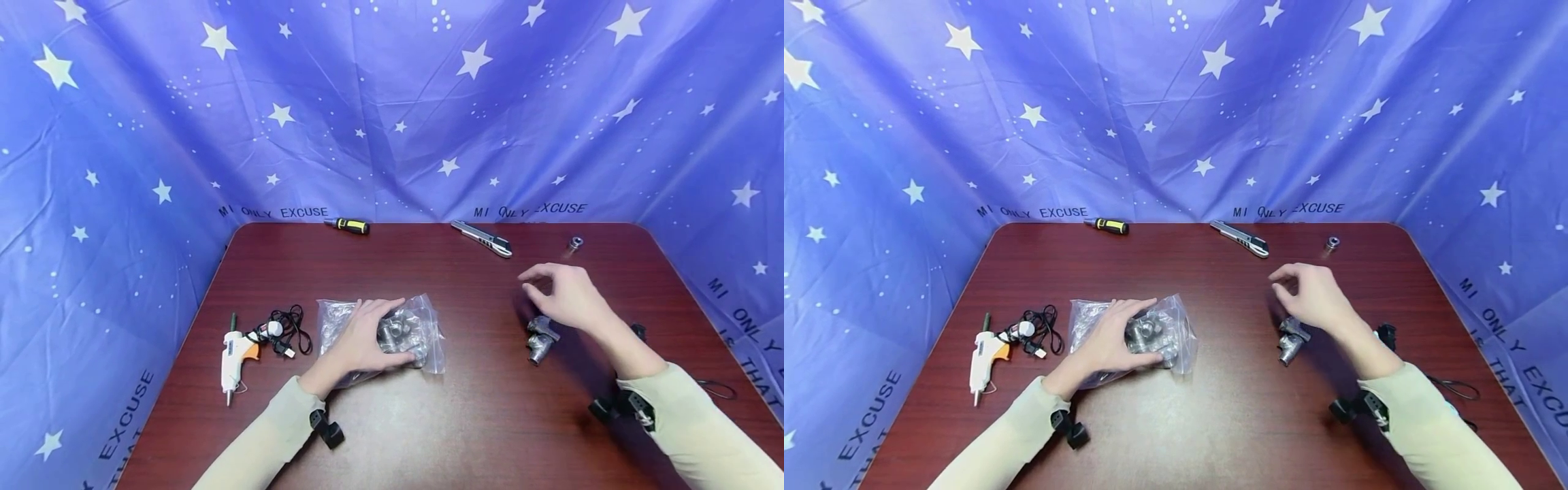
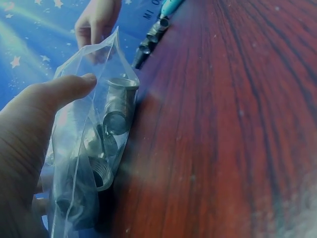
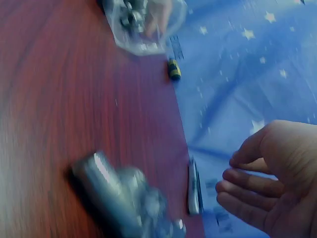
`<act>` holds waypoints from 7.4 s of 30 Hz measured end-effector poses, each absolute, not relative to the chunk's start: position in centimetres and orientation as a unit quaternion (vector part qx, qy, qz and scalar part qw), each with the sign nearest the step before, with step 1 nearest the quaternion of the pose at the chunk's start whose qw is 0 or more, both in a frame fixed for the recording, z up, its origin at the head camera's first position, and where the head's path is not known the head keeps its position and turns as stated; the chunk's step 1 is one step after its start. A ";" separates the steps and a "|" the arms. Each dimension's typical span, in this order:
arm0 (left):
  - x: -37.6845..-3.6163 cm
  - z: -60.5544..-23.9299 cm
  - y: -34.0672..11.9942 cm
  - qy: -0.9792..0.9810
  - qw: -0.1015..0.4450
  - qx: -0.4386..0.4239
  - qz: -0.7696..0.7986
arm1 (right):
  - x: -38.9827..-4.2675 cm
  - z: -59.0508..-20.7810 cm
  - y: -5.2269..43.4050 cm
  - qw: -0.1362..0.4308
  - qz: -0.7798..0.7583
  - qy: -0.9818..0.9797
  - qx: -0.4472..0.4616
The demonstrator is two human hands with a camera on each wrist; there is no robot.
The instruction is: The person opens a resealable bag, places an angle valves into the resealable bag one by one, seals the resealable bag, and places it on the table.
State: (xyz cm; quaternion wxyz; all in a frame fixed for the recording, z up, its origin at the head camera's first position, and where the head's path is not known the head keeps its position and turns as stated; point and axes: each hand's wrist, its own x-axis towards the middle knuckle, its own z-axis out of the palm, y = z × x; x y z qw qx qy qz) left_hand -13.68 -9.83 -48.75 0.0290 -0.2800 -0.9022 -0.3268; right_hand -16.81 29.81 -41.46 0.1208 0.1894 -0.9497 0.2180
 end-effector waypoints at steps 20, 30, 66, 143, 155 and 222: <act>-13.6 -48.8 -9.8 -0.921 0.019 -0.258 -0.293 | -17.2 -44.3 33.3 0.016 0.157 -0.983 0.095; -13.4 -48.8 -9.9 -0.918 0.014 -0.259 -0.299 | -17.0 -43.4 30.9 0.058 0.209 -0.970 0.114; -13.6 -49.0 -9.7 -0.918 0.008 -0.258 -0.301 | -15.0 -47.0 15.1 -0.036 0.384 -0.880 0.278; -13.5 -48.7 -9.3 -0.891 0.054 -0.251 -0.375 | -15.3 -43.3 30.4 -0.030 0.194 -0.970 0.142; -13.5 -48.6 -9.4 -0.891 0.054 -0.253 -0.373 | -16.2 -43.3 23.3 -0.086 0.361 -0.911 0.179; -13.2 -48.6 -9.0 -0.920 0.018 -0.263 -0.291 | -12.1 -43.5 31.2 -0.071 0.166 -0.976 0.124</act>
